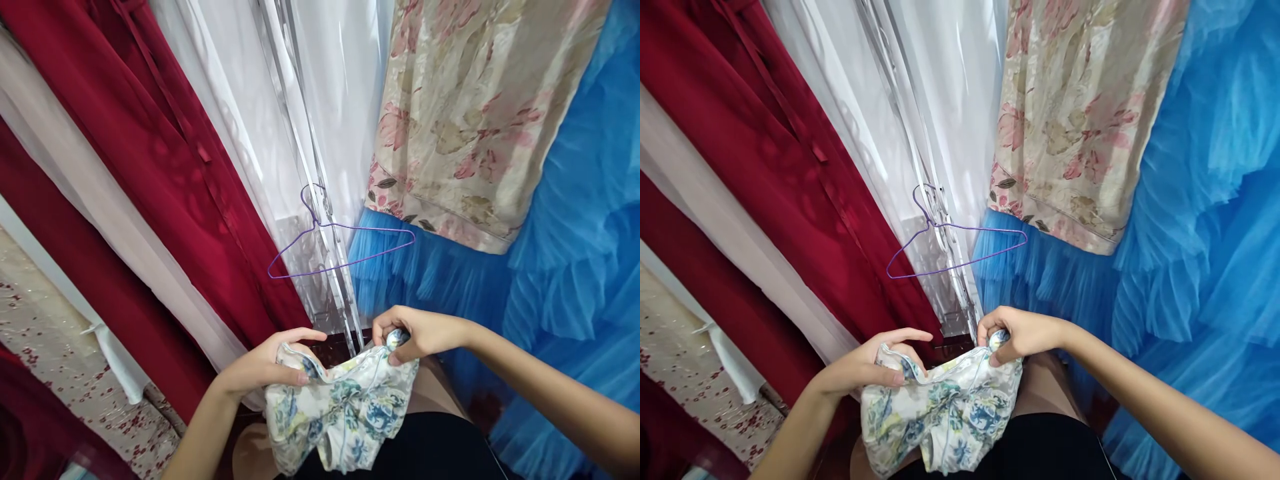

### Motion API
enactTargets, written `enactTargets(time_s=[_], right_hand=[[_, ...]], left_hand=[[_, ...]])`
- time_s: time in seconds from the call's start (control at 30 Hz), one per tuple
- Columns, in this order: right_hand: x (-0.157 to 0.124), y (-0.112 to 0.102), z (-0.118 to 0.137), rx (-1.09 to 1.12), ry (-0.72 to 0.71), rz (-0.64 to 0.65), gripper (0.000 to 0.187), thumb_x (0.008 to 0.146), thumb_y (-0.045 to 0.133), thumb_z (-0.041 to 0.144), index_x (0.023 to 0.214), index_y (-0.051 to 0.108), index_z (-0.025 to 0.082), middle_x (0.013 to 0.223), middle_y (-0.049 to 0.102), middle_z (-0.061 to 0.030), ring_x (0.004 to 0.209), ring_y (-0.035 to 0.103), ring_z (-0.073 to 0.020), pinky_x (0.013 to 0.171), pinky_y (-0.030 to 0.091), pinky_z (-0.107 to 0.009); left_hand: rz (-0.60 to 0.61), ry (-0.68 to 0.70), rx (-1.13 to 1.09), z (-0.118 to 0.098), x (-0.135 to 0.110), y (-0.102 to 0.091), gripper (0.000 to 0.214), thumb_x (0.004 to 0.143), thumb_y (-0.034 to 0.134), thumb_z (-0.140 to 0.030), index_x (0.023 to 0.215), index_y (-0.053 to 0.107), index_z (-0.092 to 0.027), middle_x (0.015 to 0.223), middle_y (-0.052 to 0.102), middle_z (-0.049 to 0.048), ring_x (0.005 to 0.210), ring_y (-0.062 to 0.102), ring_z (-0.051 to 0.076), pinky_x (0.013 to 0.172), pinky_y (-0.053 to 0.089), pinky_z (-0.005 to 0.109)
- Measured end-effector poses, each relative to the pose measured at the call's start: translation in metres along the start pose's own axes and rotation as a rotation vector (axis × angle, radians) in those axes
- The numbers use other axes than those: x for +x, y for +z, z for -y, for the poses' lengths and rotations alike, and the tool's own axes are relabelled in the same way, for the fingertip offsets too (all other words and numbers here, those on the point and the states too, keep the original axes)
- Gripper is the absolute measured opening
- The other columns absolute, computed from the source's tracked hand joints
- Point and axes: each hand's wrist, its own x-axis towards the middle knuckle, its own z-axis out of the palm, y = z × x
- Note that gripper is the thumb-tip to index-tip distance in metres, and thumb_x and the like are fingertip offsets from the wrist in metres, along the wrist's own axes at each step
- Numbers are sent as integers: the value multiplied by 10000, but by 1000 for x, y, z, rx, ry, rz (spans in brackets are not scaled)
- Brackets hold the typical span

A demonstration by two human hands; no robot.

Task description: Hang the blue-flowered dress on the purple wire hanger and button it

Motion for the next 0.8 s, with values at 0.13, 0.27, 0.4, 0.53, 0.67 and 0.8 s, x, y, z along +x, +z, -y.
enactTargets(time_s=[0.13,0.27,0.4,0.53,0.67,0.8], right_hand=[[-3,16,-10,-100,63,138,273,670,832,301,863,737,133,727,622,24,652,527,-129,563,407,-204],[-3,37,-39,-23,117,323,312,660,845,391,822,758,138,699,644,27,645,567,-151,592,452,-226],[-4,28,-39,9,61,159,323,766,766,447,760,702,131,641,545,42,589,468,-111,542,381,-218],[-2,3,-13,120,-18,-92,262,844,693,386,892,647,132,670,483,49,578,382,-90,505,291,-211],[6,-6,7,86,-63,-266,143,849,628,292,822,583,159,626,390,67,542,311,-86,471,232,-220],[8,-3,6,-47,-86,-336,62,826,563,208,786,583,165,669,449,43,598,379,-108,510,288,-226]], left_hand=[[-261,118,325,-20,-7,-12,181,845,723,-298,928,786,-150,876,747,100,797,682,223,679,494,250],[-734,358,361,-19,-12,-44,217,781,760,-304,939,794,-158,942,754,96,854,667,249,728,499,263],[-1102,479,256,1,-9,-95,206,762,766,-309,901,779,-158,885,741,63,826,635,224,730,480,250],[-1240,628,205,19,15,-135,104,808,726,-260,831,726,-159,830,696,24,820,582,177,767,438,210],[-1262,680,48,25,60,-153,197,922,595,-367,878,623,-177,887,699,22,761,577,141,726,435,202],[-1172,630,-184,28,104,-160,299,919,572,-489,921,530,-193,764,687,11,658,618,139,691,473,241]])
